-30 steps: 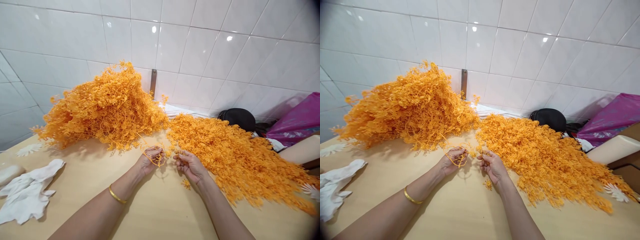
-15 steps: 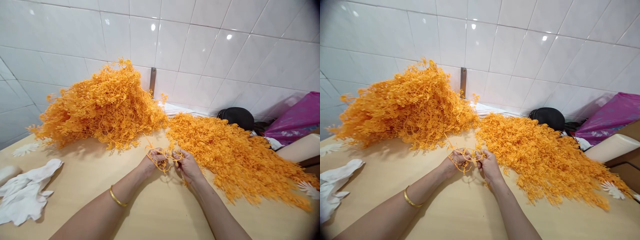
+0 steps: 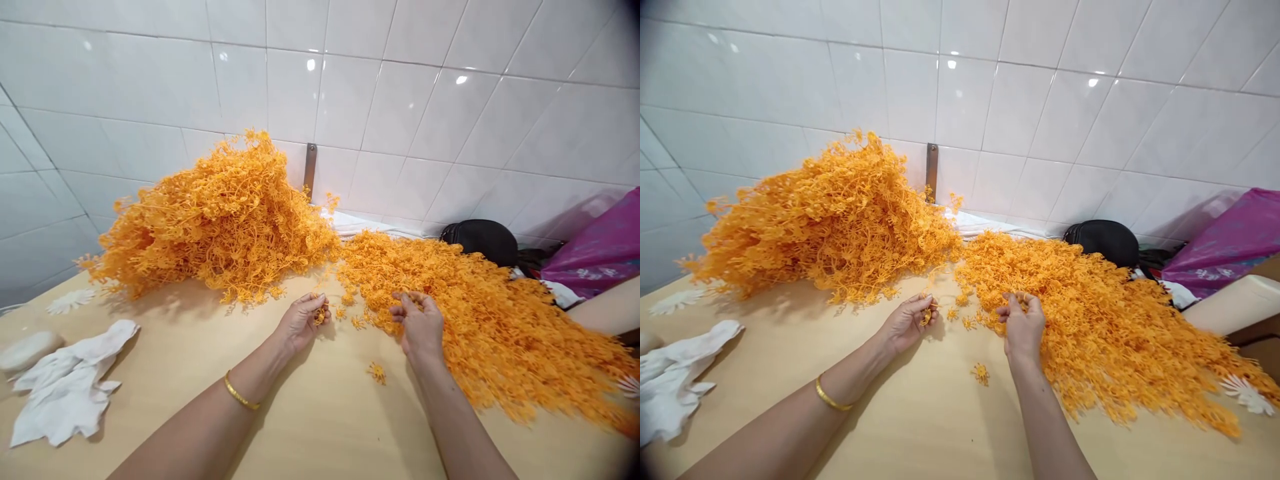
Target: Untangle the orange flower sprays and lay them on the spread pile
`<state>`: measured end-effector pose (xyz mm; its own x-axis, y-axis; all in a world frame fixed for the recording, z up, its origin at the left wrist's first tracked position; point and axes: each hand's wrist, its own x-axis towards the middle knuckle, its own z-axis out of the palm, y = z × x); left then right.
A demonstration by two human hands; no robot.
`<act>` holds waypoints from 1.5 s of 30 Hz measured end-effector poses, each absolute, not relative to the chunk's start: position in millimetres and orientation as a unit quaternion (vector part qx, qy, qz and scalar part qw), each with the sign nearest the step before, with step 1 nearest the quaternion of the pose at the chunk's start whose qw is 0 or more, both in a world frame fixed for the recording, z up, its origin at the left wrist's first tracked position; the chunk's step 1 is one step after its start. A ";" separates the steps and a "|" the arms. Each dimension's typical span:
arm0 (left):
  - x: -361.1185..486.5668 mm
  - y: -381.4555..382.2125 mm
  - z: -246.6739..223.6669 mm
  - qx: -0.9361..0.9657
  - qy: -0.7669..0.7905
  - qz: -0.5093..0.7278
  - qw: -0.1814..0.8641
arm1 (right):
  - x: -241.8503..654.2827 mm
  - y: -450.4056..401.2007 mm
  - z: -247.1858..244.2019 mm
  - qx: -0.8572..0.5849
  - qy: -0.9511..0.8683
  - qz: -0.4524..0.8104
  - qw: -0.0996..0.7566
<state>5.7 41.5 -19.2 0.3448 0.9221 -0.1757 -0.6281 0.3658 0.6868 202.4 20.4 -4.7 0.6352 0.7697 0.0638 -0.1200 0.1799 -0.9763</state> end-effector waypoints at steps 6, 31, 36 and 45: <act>8.0 44.0 -19.6 0.210 0.296 0.527 0.768 | 203.5 16.1 1.3 -0.527 -0.286 0.226 0.768; 11.4 44.5 -27.2 0.235 0.281 0.514 0.776 | 137.7 -11.0 -4.1 -0.554 -0.607 0.242 0.517; 11.3 43.0 -24.2 0.216 0.272 0.519 0.781 | 133.1 -13.9 -2.2 -0.536 -0.655 0.250 0.471; 9.1 42.0 -23.3 0.241 0.269 0.495 0.790 | 138.0 -2.7 -14.2 -0.594 -0.596 0.293 0.453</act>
<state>9.1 42.0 -23.3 0.3653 0.9120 -0.1865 -0.6524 0.3937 0.6476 138.0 -2.7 -14.2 0.1172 0.9742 0.1929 0.4438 0.1224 -0.8877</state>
